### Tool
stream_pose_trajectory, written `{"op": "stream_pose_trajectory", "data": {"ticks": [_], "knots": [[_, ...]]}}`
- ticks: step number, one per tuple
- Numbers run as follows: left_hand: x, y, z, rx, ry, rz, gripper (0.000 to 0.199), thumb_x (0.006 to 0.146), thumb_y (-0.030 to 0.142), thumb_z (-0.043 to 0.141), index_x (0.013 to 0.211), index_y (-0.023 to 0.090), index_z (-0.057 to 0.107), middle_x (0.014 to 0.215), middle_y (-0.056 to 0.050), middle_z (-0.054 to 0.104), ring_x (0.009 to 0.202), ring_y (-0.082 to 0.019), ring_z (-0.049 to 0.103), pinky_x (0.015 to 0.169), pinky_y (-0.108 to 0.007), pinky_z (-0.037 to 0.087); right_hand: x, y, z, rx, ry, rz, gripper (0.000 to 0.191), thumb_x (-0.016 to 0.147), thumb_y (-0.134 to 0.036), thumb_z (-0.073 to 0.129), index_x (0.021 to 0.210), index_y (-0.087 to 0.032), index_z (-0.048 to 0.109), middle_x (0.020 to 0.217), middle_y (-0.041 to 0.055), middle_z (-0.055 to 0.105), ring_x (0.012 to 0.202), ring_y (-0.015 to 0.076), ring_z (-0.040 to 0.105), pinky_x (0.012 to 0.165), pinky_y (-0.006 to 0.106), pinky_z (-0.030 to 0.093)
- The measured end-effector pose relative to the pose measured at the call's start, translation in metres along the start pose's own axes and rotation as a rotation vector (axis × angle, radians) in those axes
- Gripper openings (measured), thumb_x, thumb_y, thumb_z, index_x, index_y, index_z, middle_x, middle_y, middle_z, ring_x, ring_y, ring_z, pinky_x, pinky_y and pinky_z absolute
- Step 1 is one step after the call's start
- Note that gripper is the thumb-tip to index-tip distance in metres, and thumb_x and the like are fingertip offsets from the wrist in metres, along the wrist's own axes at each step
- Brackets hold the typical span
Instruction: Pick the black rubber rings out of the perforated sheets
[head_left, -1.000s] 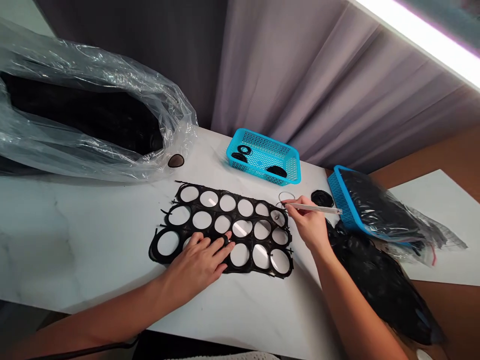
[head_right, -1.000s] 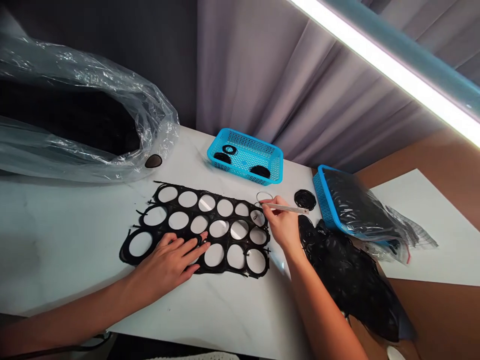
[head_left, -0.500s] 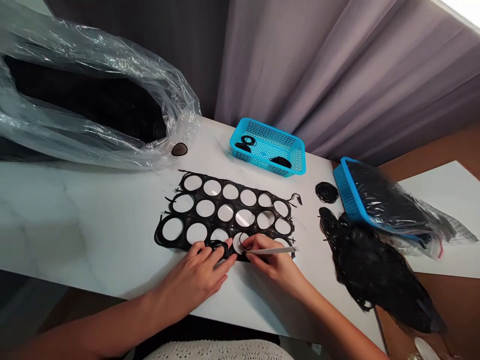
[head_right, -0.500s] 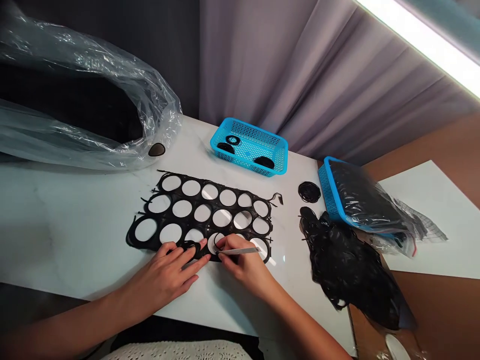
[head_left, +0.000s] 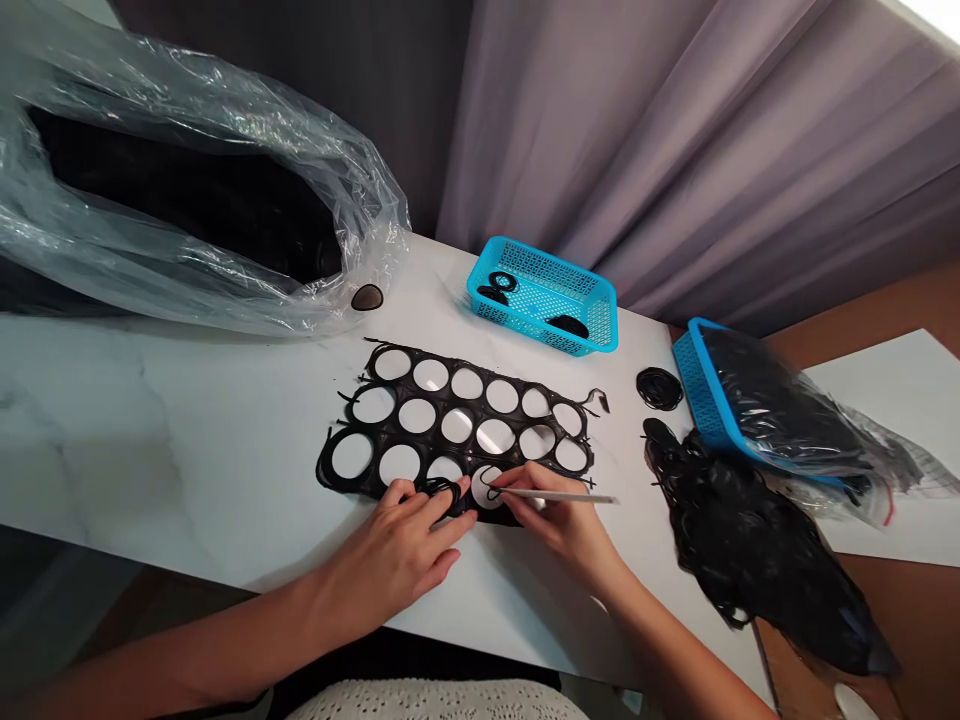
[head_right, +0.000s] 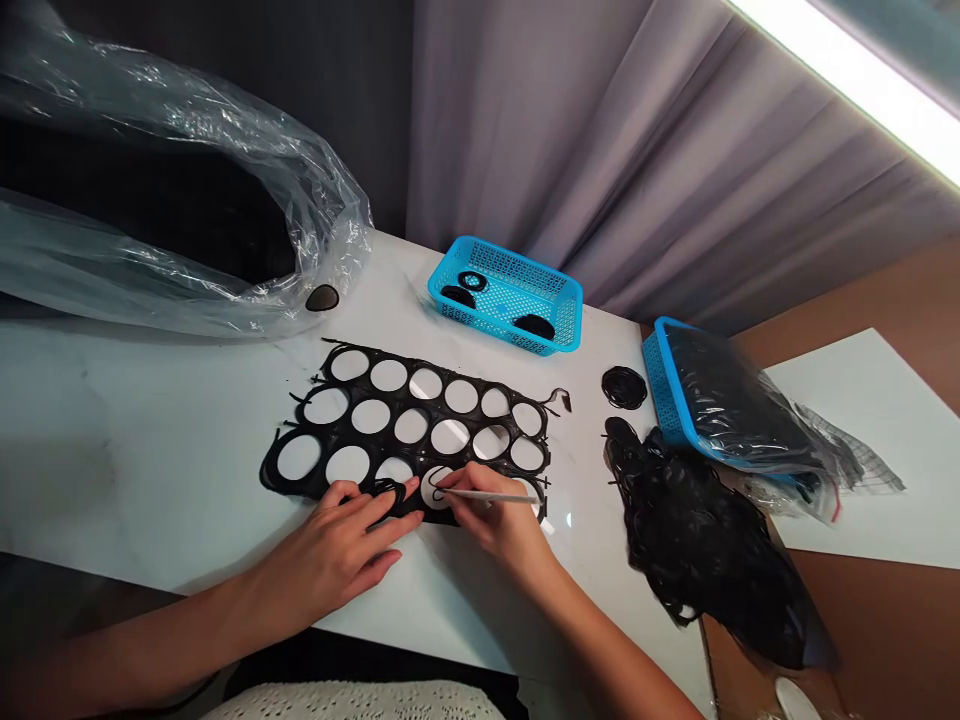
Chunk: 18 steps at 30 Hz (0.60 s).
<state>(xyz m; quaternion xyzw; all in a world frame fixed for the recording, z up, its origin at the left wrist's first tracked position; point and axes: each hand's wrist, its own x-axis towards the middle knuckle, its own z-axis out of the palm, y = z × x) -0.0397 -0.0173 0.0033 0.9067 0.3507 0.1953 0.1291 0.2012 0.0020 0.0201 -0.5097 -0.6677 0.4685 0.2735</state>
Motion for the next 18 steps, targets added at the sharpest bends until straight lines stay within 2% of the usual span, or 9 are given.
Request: {"op": "stream_pose_trajectory", "data": {"ticks": [3,5,7,9,13,15,18], "knots": [[0.014,-0.001,-0.016,-0.274,0.056,-0.191,0.041,0.092,0.018,0.063,0.132,0.027,0.056,0.121,-0.002,0.068,0.088,-0.015,0.061,0.083,-0.031,0.041,-0.001,-0.019,-0.007,0.113,0.008,0.048,0.012,0.095,-0.028,0.06,0.086,-0.021,0.065,0.091,0.0043,0.069,0.079,0.017,0.06,0.062,0.027,0.044],[0.026,0.0,-0.025,-0.372,0.074,-0.308,0.056,0.086,0.025,0.074,0.137,0.029,0.052,0.122,-0.002,0.068,0.092,-0.017,0.061,0.084,-0.032,0.044,-0.002,-0.032,-0.007,0.157,-0.043,0.035,0.014,0.094,-0.029,0.062,0.083,-0.021,0.065,0.096,0.0048,0.07,0.084,0.018,0.061,0.067,0.028,0.046],[0.036,0.001,-0.03,-0.434,0.051,-0.328,0.064,0.082,0.027,0.077,0.139,0.03,0.05,0.114,-0.001,0.069,0.093,-0.019,0.062,0.086,-0.033,0.045,-0.003,-0.041,-0.005,0.194,-0.101,0.013,0.013,0.094,-0.029,0.062,0.085,-0.022,0.067,0.097,0.0049,0.07,0.089,0.0192,0.063,0.073,0.03,0.048],[0.042,0.002,-0.03,-0.457,0.025,-0.346,0.057,0.084,0.023,0.073,0.137,0.031,0.053,0.102,0.001,0.07,0.093,-0.019,0.063,0.087,-0.035,0.046,-0.001,-0.043,-0.002,0.224,-0.094,0.008,0.013,0.095,-0.03,0.061,0.087,-0.022,0.067,0.101,0.0053,0.07,0.093,0.0201,0.063,0.076,0.031,0.049],[0.037,-0.004,-0.026,-0.515,-0.044,-0.545,0.044,0.087,0.022,0.065,0.13,0.031,0.059,0.093,0.0,0.069,0.101,-0.025,0.064,0.087,-0.038,0.047,0.002,-0.026,0.004,0.165,0.051,0.092,0.013,0.093,-0.032,0.061,0.085,-0.022,0.064,0.104,0.0048,0.069,0.089,0.0193,0.062,0.069,0.029,0.047],[0.032,-0.008,-0.025,-0.585,-0.07,-0.606,0.037,0.09,0.025,0.06,0.127,0.028,0.059,0.082,0.0,0.069,0.104,-0.026,0.064,0.089,-0.039,0.046,0.001,-0.013,0.007,0.105,0.039,0.111,0.013,0.092,-0.031,0.061,0.085,-0.021,0.064,0.098,0.0042,0.069,0.082,0.0183,0.06,0.065,0.029,0.044],[0.025,-0.011,-0.026,-0.697,-0.063,-0.599,0.03,0.095,0.028,0.051,0.124,0.027,0.059,0.071,0.003,0.067,0.093,-0.022,0.066,0.086,-0.036,0.046,-0.002,0.002,0.012,0.036,0.011,0.069,0.01,0.092,-0.026,0.059,0.084,-0.022,0.063,0.097,0.0041,0.068,0.084,0.0185,0.061,0.068,0.029,0.045]]}}
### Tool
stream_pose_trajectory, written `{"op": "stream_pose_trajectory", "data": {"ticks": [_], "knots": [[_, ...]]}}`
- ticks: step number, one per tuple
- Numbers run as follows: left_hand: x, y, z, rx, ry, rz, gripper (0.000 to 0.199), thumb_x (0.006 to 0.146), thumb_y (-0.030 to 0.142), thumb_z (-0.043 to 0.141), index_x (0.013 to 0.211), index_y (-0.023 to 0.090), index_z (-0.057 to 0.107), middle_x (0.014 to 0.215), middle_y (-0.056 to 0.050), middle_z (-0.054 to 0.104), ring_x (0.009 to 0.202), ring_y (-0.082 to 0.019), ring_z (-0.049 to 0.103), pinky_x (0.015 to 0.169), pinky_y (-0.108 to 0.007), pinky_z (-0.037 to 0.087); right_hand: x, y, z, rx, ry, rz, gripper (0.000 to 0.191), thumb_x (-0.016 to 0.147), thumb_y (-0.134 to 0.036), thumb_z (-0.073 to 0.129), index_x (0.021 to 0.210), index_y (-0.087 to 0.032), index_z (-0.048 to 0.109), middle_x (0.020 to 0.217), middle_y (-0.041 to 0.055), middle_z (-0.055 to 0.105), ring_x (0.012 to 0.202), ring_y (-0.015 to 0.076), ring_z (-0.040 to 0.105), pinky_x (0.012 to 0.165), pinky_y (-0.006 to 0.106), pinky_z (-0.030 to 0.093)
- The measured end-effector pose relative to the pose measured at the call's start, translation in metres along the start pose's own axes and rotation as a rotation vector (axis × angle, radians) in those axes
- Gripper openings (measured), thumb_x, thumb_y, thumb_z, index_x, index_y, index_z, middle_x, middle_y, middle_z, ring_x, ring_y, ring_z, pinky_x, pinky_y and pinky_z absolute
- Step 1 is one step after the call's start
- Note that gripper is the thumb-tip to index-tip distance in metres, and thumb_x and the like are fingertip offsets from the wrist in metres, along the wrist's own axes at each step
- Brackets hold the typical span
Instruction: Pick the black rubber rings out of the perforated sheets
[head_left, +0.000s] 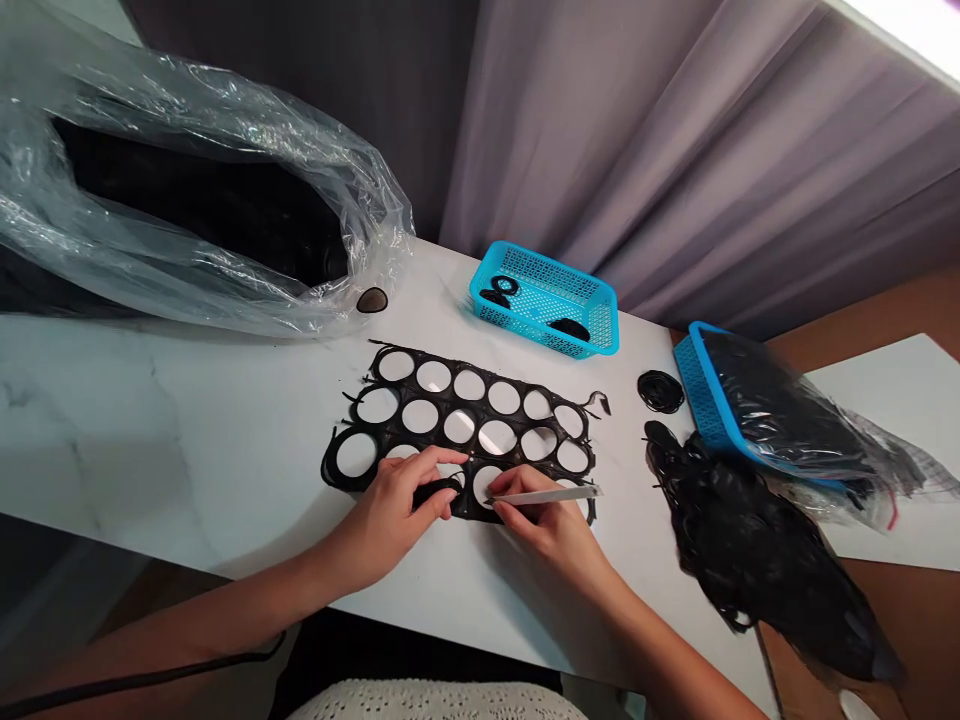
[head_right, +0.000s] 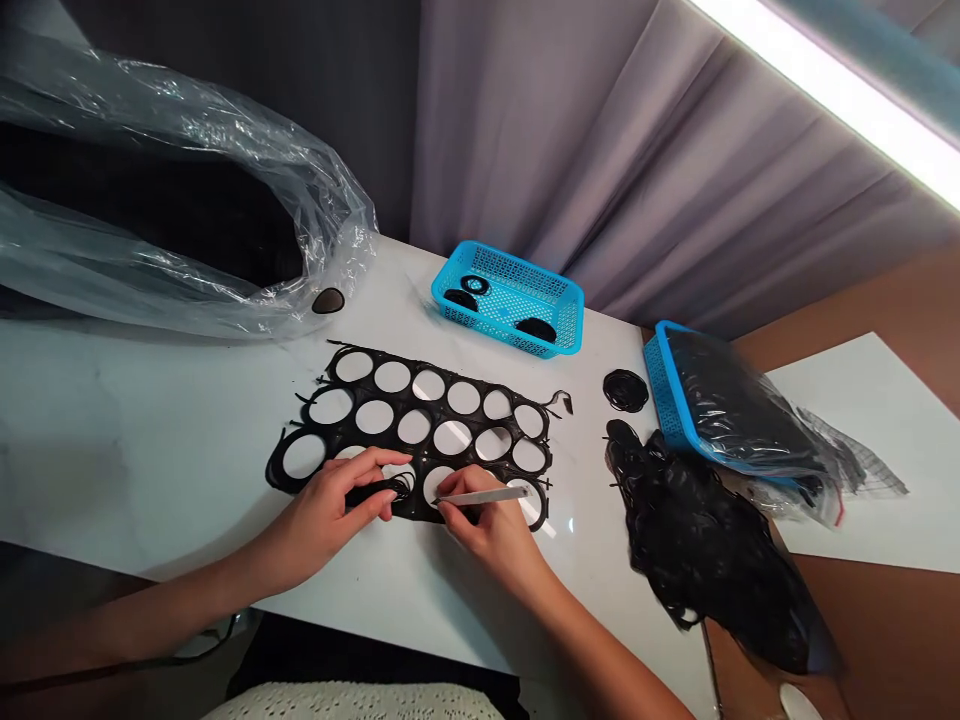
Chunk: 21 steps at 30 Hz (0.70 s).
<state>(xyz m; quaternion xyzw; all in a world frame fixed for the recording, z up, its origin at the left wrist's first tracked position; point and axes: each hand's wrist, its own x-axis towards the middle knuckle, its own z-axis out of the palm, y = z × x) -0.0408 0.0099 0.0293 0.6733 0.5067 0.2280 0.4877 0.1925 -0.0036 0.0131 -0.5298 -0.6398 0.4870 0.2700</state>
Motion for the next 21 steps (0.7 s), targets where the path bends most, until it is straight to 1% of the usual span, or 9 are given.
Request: {"op": "stream_pose_trajectory", "data": {"ticks": [3,5,7,10,12,14,16,19,21], "knots": [[-0.004,-0.001,-0.002,-0.153,-0.004,-0.022,0.028,0.099,0.031,0.047,0.125,0.027,0.056,0.082,0.002,0.069,0.086,-0.018,0.066,0.074,-0.029,0.046,-0.001,0.007,0.003,-0.049,0.005,-0.04,0.011,0.092,-0.022,0.058,0.081,-0.022,0.06,0.1,0.004,0.067,0.088,0.0188,0.061,0.073,0.03,0.045],[-0.006,-0.002,-0.001,-0.18,0.011,-0.01,0.025,0.101,0.029,0.045,0.123,0.027,0.057,0.09,0.001,0.07,0.086,-0.016,0.065,0.071,-0.027,0.046,-0.001,0.007,0.004,-0.066,0.0,-0.07,0.014,0.092,-0.021,0.058,0.077,-0.022,0.057,0.099,0.004,0.066,0.089,0.0189,0.061,0.074,0.031,0.046],[-0.008,-0.005,0.001,-0.045,0.022,0.118,0.027,0.101,0.02,0.041,0.117,0.027,0.061,0.095,0.001,0.069,0.084,-0.015,0.063,0.074,-0.027,0.044,0.0,0.007,0.003,-0.073,-0.003,-0.103,0.018,0.091,-0.021,0.059,0.074,-0.022,0.054,0.098,0.004,0.066,0.089,0.019,0.061,0.076,0.031,0.046],[-0.012,-0.014,0.01,0.371,0.06,0.426,0.047,0.095,0.0,0.032,0.114,0.026,0.066,0.097,-0.002,0.066,0.081,-0.014,0.059,0.081,-0.033,0.037,0.001,0.006,0.002,-0.078,-0.001,-0.13,0.021,0.091,-0.021,0.06,0.072,-0.022,0.05,0.097,0.0042,0.065,0.091,0.0194,0.061,0.079,0.033,0.047],[-0.014,-0.019,0.017,0.608,0.095,0.565,0.051,0.091,-0.006,0.032,0.118,0.023,0.065,0.101,-0.004,0.065,0.082,-0.015,0.059,0.084,-0.035,0.034,0.0,0.006,0.001,-0.078,-0.005,-0.134,0.021,0.091,-0.021,0.059,0.072,-0.022,0.05,0.097,0.0045,0.065,0.091,0.0195,0.061,0.079,0.033,0.047],[-0.016,-0.023,0.022,0.763,0.112,0.618,0.048,0.091,-0.005,0.038,0.122,0.02,0.063,0.106,-0.006,0.064,0.086,-0.017,0.06,0.086,-0.037,0.033,-0.001,0.005,0.001,-0.081,-0.013,-0.134,0.022,0.092,-0.022,0.059,0.072,-0.022,0.05,0.097,0.005,0.065,0.091,0.0199,0.061,0.079,0.034,0.048],[-0.016,-0.024,0.025,0.862,0.099,0.627,0.044,0.09,-0.001,0.046,0.126,0.021,0.061,0.109,-0.006,0.063,0.088,-0.018,0.059,0.088,-0.037,0.032,-0.001,0.004,0.002,-0.089,-0.017,-0.136,0.022,0.093,-0.024,0.058,0.073,-0.022,0.05,0.097,0.0053,0.065,0.091,0.0202,0.061,0.079,0.034,0.048],[-0.017,-0.024,0.027,0.914,0.076,0.623,0.045,0.089,0.005,0.055,0.13,0.022,0.059,0.113,-0.006,0.062,0.09,-0.02,0.058,0.09,-0.039,0.032,0.001,0.003,0.0,-0.1,-0.021,-0.142,0.021,0.093,-0.024,0.059,0.073,-0.022,0.051,0.095,0.0054,0.065,0.088,0.0201,0.061,0.077,0.034,0.049],[-0.018,-0.025,0.027,0.918,0.064,0.624,0.045,0.089,0.006,0.057,0.132,0.022,0.057,0.115,-0.006,0.062,0.092,-0.021,0.058,0.09,-0.04,0.032,0.005,0.002,-0.002,-0.112,-0.033,-0.155,0.02,0.092,-0.023,0.059,0.073,-0.022,0.051,0.094,0.005,0.065,0.086,0.0195,0.061,0.076,0.033,0.048]]}}
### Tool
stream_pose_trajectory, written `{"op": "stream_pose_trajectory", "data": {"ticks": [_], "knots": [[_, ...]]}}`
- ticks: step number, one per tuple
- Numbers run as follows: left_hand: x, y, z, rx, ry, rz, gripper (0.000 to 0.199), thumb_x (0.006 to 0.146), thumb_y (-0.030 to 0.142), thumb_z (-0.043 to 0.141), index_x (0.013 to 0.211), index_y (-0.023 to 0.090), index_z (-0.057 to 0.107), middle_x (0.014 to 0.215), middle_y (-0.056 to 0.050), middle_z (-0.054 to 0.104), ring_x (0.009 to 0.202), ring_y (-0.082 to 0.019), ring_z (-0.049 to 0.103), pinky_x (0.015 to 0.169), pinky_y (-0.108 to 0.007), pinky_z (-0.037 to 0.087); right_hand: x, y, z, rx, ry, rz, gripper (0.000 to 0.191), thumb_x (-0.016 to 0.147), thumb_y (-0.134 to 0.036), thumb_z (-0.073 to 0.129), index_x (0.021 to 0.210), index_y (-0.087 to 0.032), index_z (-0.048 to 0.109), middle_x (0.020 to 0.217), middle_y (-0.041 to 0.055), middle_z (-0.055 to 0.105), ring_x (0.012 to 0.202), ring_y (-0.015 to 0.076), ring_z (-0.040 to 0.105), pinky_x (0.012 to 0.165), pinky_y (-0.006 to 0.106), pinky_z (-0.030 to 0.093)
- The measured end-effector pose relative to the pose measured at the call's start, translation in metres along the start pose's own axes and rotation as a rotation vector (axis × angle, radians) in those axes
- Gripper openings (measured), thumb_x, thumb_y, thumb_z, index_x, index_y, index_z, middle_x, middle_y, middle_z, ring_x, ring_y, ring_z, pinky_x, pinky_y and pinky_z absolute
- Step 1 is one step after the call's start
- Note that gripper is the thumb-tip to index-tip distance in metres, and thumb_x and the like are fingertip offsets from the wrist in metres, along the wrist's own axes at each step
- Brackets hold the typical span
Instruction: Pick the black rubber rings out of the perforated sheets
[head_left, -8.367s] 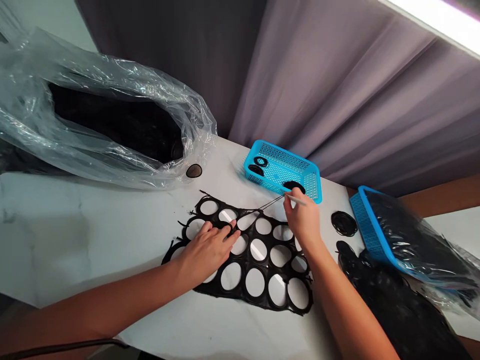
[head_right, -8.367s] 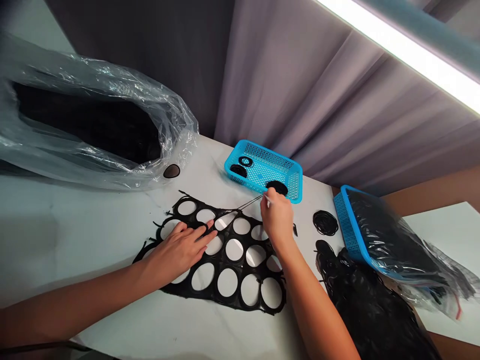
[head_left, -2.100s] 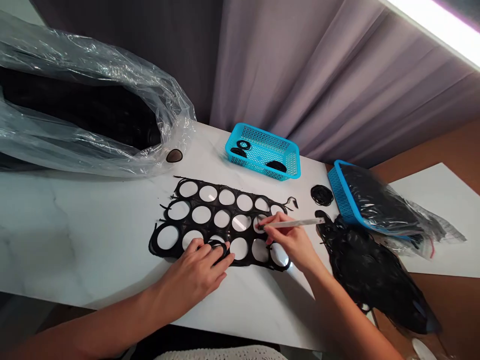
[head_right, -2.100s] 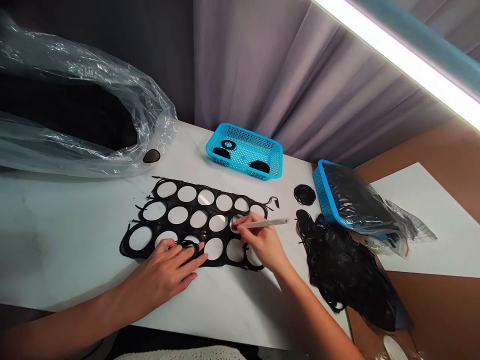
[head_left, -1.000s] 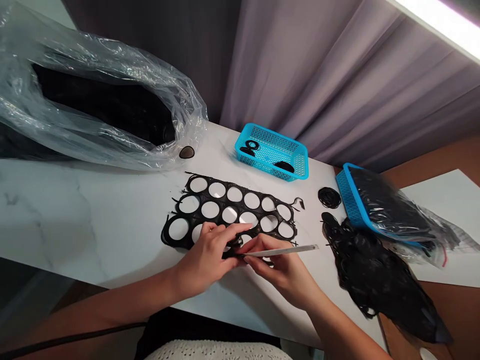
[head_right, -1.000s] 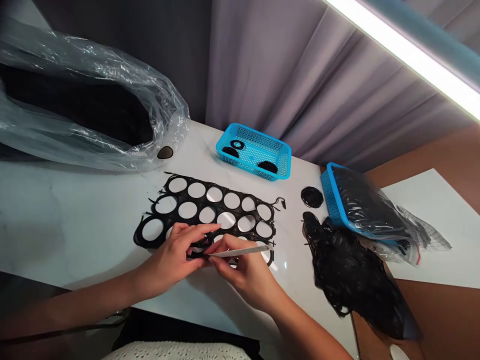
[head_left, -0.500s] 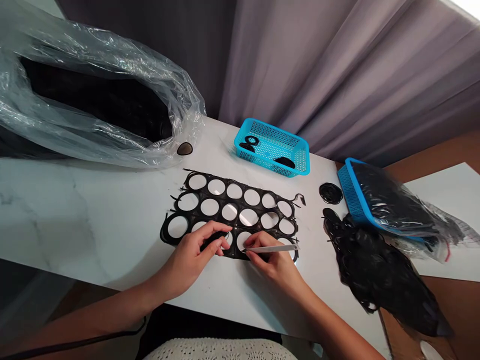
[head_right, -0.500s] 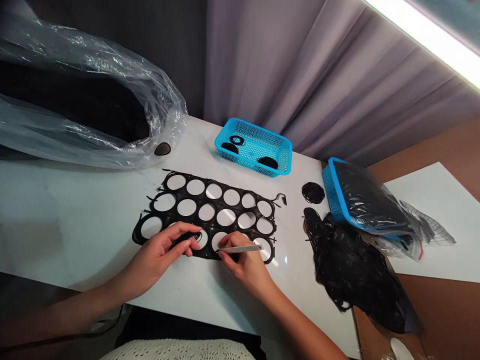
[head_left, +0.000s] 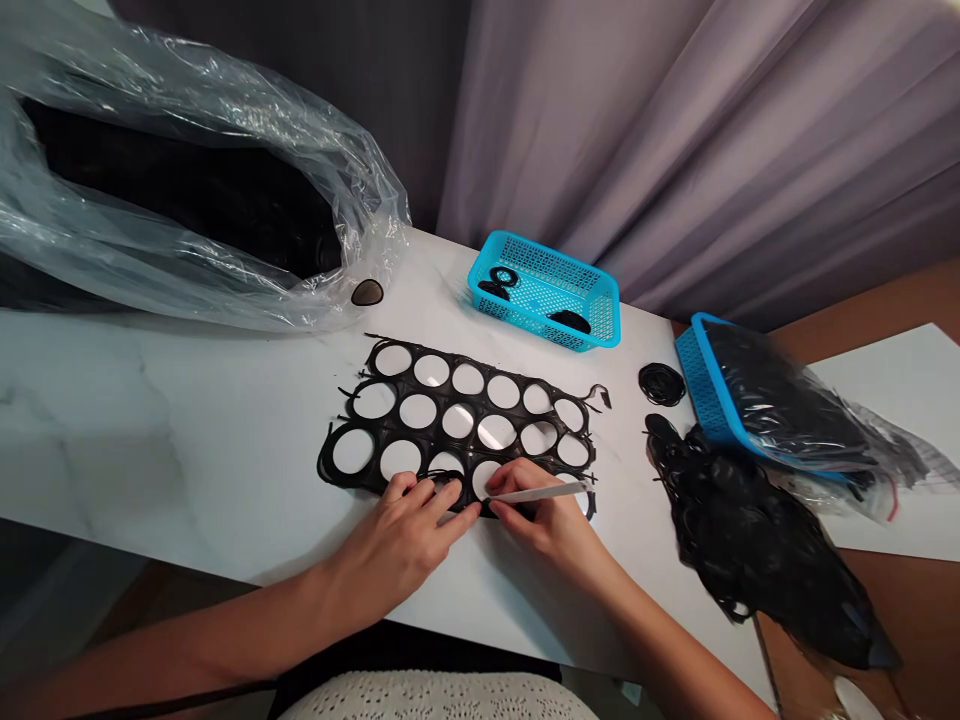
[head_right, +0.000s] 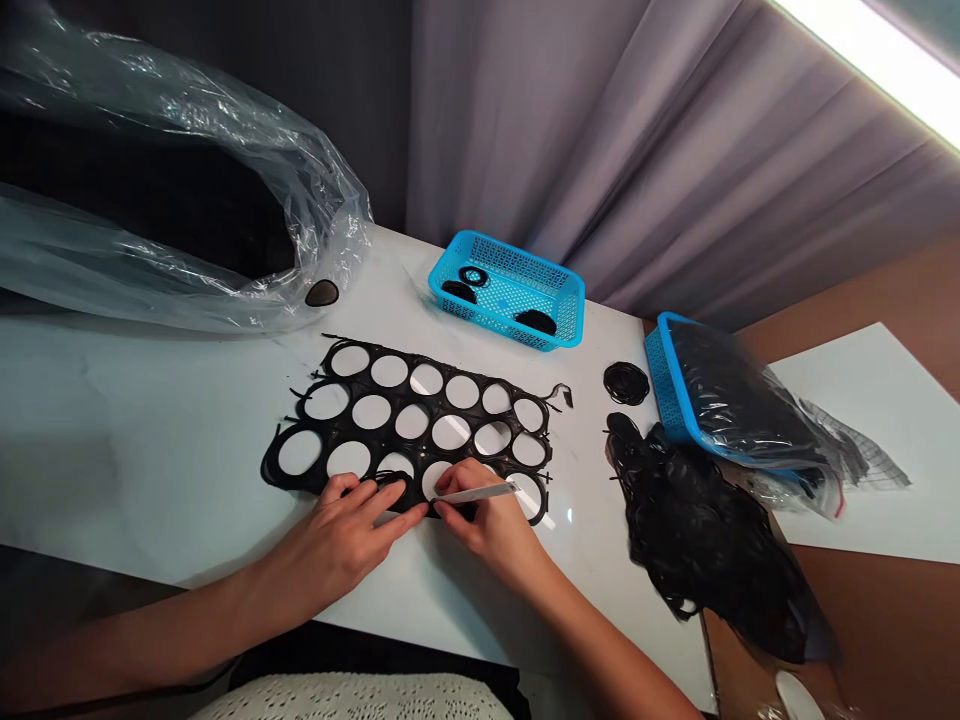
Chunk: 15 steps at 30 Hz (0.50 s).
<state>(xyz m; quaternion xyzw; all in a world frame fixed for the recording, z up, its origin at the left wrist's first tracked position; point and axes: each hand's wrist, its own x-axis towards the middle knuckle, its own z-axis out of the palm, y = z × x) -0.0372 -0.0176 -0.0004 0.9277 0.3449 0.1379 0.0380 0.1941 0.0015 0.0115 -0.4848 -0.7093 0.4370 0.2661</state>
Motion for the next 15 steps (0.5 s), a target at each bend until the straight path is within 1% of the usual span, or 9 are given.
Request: {"op": "stream_pose_trajectory", "data": {"ticks": [4,7,9,11,12,13,14,15], "knots": [[-0.003,0.0,0.001,0.02,-0.005,0.018,0.044,0.09,0.008,0.058,0.133,0.022,0.057,0.121,-0.008,0.062,0.094,-0.021,0.057,0.092,-0.041,0.032,0.006,-0.002,-0.003,-0.06,-0.046,-0.031,0.019,0.09,-0.017,0.058,0.073,-0.022,0.051,0.091,0.0048,0.065,0.08,0.0188,0.061,0.069,0.031,0.047],[-0.006,-0.001,0.001,0.045,0.001,0.031,0.044,0.091,0.009,0.057,0.133,0.021,0.057,0.125,-0.009,0.061,0.095,-0.022,0.056,0.094,-0.041,0.032,0.0,-0.009,0.005,-0.192,-0.062,-0.055,0.015,0.089,-0.012,0.053,0.078,-0.022,0.054,0.091,0.0069,0.066,0.077,0.0198,0.061,0.065,0.032,0.048],[-0.007,-0.001,0.0,0.055,-0.001,0.056,0.043,0.092,0.008,0.055,0.133,0.019,0.057,0.126,-0.009,0.061,0.094,-0.021,0.056,0.094,-0.041,0.033,-0.009,-0.015,0.013,-0.323,-0.071,-0.104,0.016,0.085,-0.007,0.053,0.089,-0.021,0.059,0.104,0.0114,0.068,0.088,0.0243,0.063,0.074,0.036,0.05],[-0.007,-0.002,0.0,0.049,-0.005,0.071,0.043,0.092,0.009,0.054,0.134,0.018,0.056,0.124,-0.009,0.063,0.092,-0.02,0.055,0.093,-0.04,0.033,-0.015,-0.017,0.015,-0.44,-0.079,-0.193,0.025,0.08,-0.005,0.056,0.1,-0.019,0.061,0.119,0.0152,0.067,0.103,0.0298,0.062,0.085,0.042,0.049],[-0.007,-0.002,0.0,0.042,-0.006,0.072,0.044,0.092,0.009,0.055,0.135,0.018,0.056,0.124,-0.009,0.063,0.091,-0.02,0.055,0.092,-0.04,0.033,-0.016,-0.016,0.011,-0.483,-0.062,-0.231,0.026,0.079,-0.006,0.056,0.101,-0.019,0.061,0.121,0.0159,0.067,0.106,0.0314,0.061,0.088,0.044,0.048],[-0.007,-0.002,0.001,0.033,-0.005,0.07,0.045,0.091,0.009,0.055,0.135,0.018,0.055,0.124,-0.009,0.063,0.092,-0.02,0.055,0.092,-0.04,0.033,-0.014,-0.013,0.004,-0.518,-0.011,-0.239,0.024,0.081,-0.008,0.056,0.101,-0.019,0.061,0.12,0.0159,0.068,0.105,0.0318,0.062,0.089,0.045,0.047],[-0.006,-0.002,0.002,0.023,-0.001,0.065,0.046,0.09,0.008,0.056,0.135,0.018,0.055,0.125,-0.008,0.063,0.092,-0.02,0.056,0.093,-0.04,0.033,-0.01,-0.009,-0.007,-0.547,0.081,-0.223,0.019,0.084,-0.011,0.053,0.099,-0.02,0.061,0.114,0.0152,0.07,0.1,0.0309,0.063,0.086,0.045,0.047],[-0.006,-0.001,0.002,0.014,0.005,0.059,0.047,0.089,0.007,0.056,0.134,0.019,0.056,0.125,-0.008,0.063,0.093,-0.02,0.056,0.093,-0.04,0.032,-0.005,-0.004,-0.02,-0.57,0.212,-0.16,0.018,0.089,-0.014,0.047,0.097,-0.021,0.061,0.11,0.0147,0.071,0.097,0.0301,0.064,0.084,0.044,0.047]]}}
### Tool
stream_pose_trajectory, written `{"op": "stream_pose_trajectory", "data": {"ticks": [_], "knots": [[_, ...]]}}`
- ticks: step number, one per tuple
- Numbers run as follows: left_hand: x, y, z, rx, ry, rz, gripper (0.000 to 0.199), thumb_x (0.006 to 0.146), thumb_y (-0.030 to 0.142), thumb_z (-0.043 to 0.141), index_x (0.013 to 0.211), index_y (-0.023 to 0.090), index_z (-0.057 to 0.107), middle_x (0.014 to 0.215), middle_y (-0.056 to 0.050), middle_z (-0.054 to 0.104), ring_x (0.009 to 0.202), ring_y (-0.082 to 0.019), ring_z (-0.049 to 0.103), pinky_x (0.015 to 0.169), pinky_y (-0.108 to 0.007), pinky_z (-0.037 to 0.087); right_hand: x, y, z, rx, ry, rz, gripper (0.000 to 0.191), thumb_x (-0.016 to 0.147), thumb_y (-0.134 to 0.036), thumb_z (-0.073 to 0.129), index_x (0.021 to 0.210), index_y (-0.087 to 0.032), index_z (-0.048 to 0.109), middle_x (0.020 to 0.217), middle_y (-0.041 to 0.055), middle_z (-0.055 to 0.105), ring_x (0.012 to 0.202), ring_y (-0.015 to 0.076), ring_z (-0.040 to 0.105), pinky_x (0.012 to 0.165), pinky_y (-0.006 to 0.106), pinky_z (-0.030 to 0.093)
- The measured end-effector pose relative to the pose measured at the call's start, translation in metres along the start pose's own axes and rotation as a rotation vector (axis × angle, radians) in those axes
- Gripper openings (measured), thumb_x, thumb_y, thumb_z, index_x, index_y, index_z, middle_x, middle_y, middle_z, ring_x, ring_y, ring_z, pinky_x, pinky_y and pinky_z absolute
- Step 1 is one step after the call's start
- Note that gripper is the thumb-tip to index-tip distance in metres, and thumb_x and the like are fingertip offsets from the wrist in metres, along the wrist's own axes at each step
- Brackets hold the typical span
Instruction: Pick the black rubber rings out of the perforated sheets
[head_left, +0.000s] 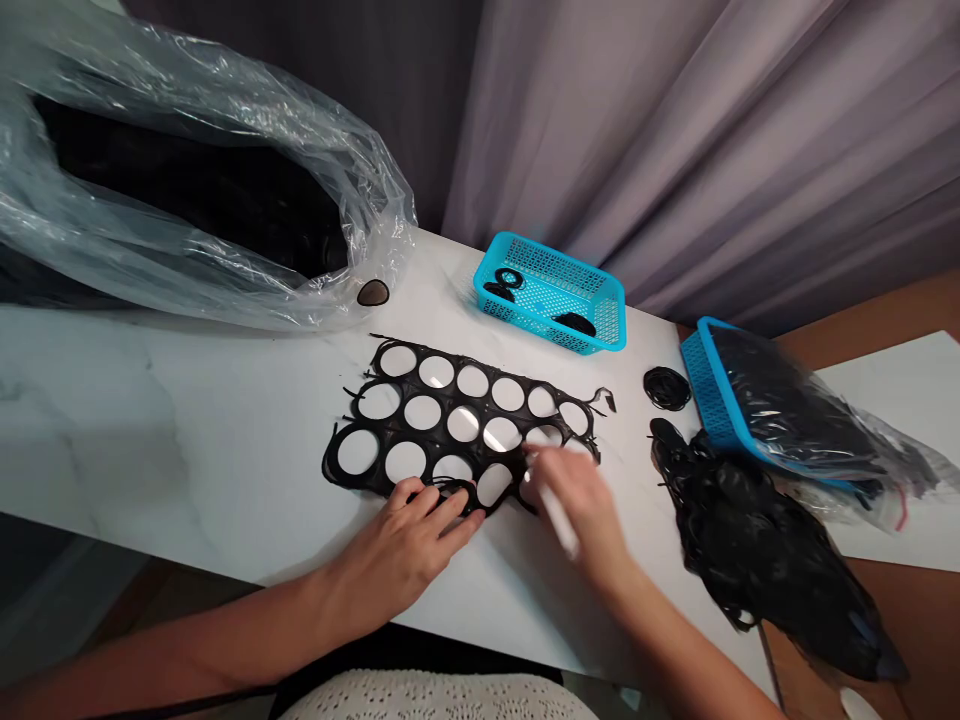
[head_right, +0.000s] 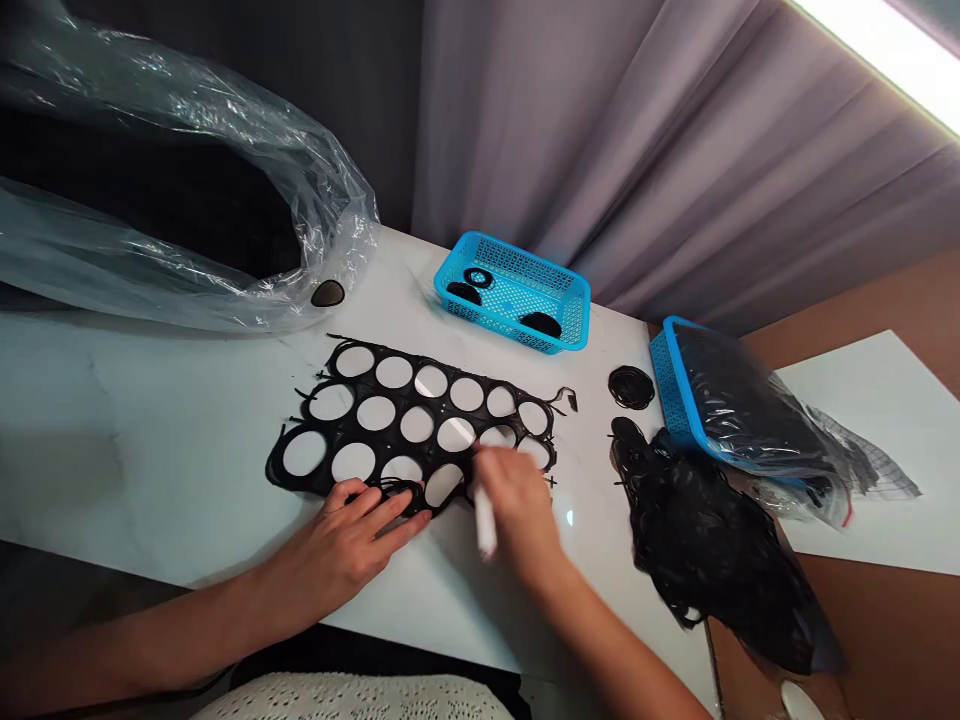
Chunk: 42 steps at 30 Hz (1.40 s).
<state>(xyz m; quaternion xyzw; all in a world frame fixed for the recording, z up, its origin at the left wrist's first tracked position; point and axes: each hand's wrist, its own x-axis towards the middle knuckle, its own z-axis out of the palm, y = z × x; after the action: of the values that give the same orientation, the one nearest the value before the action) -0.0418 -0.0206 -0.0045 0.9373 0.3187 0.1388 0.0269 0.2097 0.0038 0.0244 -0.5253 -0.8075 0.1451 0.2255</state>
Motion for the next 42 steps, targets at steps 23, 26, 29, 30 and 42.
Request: {"op": "stream_pose_trajectory", "data": {"ticks": [23,26,29,30,42], "knots": [[-0.032,0.002,-0.01,0.011,0.098,-0.197,0.036,0.094,0.014,0.056,0.13,0.019,0.059,0.117,-0.007,0.066,0.095,-0.021,0.059,0.094,-0.042,0.035,0.022,-0.03,0.039,0.585,-0.338,0.096,0.011,0.091,-0.018,0.06,0.081,-0.022,0.061,0.093,0.0019,0.072,0.086,0.0187,0.063,0.072,0.03,0.047],[-0.033,0.003,-0.011,0.012,0.09,-0.198,0.036,0.095,0.014,0.055,0.131,0.018,0.058,0.117,-0.007,0.066,0.093,-0.02,0.058,0.094,-0.042,0.035,0.024,-0.031,0.039,0.563,-0.336,0.086,0.012,0.091,-0.018,0.06,0.081,-0.022,0.061,0.092,0.0021,0.072,0.086,0.0194,0.063,0.073,0.031,0.047],[-0.033,0.003,-0.01,0.014,0.089,-0.2,0.035,0.096,0.014,0.052,0.131,0.018,0.058,0.118,-0.007,0.066,0.091,-0.02,0.057,0.095,-0.043,0.034,0.027,-0.033,0.038,0.53,-0.329,0.064,0.013,0.09,-0.015,0.061,0.079,-0.022,0.06,0.089,0.0018,0.071,0.084,0.0194,0.063,0.073,0.031,0.047],[-0.033,0.003,-0.01,0.012,0.091,-0.201,0.035,0.097,0.013,0.051,0.13,0.018,0.058,0.118,-0.007,0.066,0.091,-0.02,0.057,0.095,-0.043,0.034,0.027,-0.034,0.038,0.51,-0.324,0.05,0.014,0.089,-0.014,0.061,0.078,-0.022,0.059,0.087,0.0019,0.07,0.082,0.0192,0.062,0.072,0.031,0.047],[-0.032,0.002,-0.011,-0.049,0.095,-0.199,0.037,0.095,0.01,0.051,0.131,0.016,0.057,0.114,-0.006,0.066,0.089,-0.019,0.058,0.095,-0.041,0.032,0.034,-0.011,0.031,0.054,-0.034,-0.131,0.016,0.095,-0.015,0.048,0.093,-0.023,0.062,0.104,0.009,0.073,0.093,0.0265,0.064,0.082,0.041,0.043]]}}
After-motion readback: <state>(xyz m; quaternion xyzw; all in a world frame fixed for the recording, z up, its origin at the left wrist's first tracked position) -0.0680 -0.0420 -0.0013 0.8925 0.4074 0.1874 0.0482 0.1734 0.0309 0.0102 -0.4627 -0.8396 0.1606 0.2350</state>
